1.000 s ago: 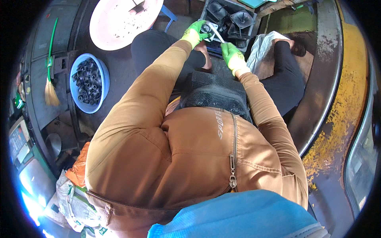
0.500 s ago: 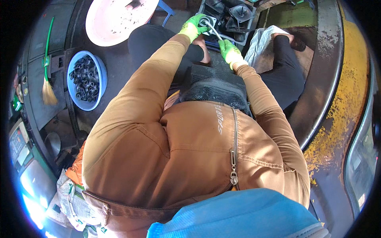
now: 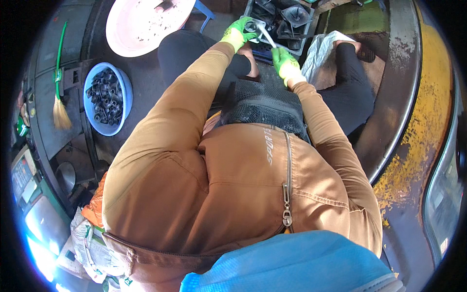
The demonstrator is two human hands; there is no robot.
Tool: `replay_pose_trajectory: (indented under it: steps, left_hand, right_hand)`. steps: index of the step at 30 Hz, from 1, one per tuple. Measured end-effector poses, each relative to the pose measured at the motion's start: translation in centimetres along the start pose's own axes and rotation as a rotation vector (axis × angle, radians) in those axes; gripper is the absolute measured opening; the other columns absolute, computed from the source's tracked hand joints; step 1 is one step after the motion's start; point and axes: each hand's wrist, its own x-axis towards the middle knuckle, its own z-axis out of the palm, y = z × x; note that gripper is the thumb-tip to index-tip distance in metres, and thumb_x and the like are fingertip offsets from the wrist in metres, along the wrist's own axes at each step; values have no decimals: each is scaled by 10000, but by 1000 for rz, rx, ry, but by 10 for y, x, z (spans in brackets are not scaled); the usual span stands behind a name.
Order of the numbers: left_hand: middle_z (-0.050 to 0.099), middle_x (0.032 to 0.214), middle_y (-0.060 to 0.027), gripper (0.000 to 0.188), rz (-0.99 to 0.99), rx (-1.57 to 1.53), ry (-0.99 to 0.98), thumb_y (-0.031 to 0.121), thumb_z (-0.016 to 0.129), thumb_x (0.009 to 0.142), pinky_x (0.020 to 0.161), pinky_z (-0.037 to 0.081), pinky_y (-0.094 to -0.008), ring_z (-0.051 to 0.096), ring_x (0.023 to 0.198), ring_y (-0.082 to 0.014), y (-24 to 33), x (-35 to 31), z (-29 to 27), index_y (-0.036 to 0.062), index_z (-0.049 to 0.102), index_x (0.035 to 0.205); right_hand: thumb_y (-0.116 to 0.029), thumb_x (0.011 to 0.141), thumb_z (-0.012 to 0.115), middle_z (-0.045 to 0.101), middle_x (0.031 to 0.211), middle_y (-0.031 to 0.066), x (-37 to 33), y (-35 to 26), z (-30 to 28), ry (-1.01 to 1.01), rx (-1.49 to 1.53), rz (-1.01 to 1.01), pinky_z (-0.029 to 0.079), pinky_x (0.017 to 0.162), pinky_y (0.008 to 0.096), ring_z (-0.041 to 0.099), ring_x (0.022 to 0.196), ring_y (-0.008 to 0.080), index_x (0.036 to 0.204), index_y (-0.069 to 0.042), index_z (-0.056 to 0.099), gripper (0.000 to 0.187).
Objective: The person sits on the floor and transfers small dark metal parts from a pink basin into a black tray, then uses a wrench to tighten or adjust parts in the tray. The person also adjusts gloves and briefly touches the machine.
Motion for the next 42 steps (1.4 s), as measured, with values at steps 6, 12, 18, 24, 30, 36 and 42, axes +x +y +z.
replay_pose_trajectory:
  steps: [6,12,18,24,30,36,42]
  left_hand:
    - [620,1144,-115,608,51,129,69,245,788,667,897,458,-352,584,1065,-275,-5,-3,4,108,543,1206]
    - [624,1127,-115,615,12,109,96,231,787,669,882,466,-349,595,1044,-262,-6,-4,5,124,533,1220]
    - [622,1136,-103,608,17,48,64,228,780,668,898,458,-354,594,1041,-262,-2,-3,4,128,540,1217]
    - [618,1153,-102,607,-22,8,17,258,778,662,914,454,-365,586,1065,-276,-4,-3,3,161,546,1215]
    - [599,1191,-113,638,11,62,29,240,774,661,940,439,-361,560,1115,-276,4,-3,-2,149,528,1243]
    - [593,1201,-111,652,-28,46,6,262,785,660,947,435,-356,554,1116,-302,7,-3,-3,158,525,1249]
    - [589,1208,-112,675,19,12,16,269,784,659,948,435,-363,554,1119,-295,-8,2,3,151,510,1265]
  right_hand:
    - [-434,939,342,601,1028,210,3,7,5,173,-12,-331,441,801,492,552,961,428,1045,-86,537,414]
    - [-465,928,347,582,1074,242,2,5,7,67,93,-39,424,843,499,533,1011,434,1024,-71,554,456]
    - [-457,928,353,570,1086,246,2,8,9,-91,38,29,411,861,488,513,1028,442,1058,-71,546,451]
    - [-456,932,331,558,1131,235,8,11,21,-41,24,-140,411,875,480,511,1059,425,1088,-74,534,461]
    - [-442,939,311,561,1149,215,4,7,11,-47,18,-99,416,890,471,529,1052,413,1096,-82,537,453]
    - [-441,940,319,571,1127,205,9,3,16,-36,24,-9,422,871,468,532,1023,421,1098,-89,529,440]
    - [-451,935,322,555,1149,223,8,6,19,-99,54,15,412,878,475,512,1060,421,1097,-84,533,453]
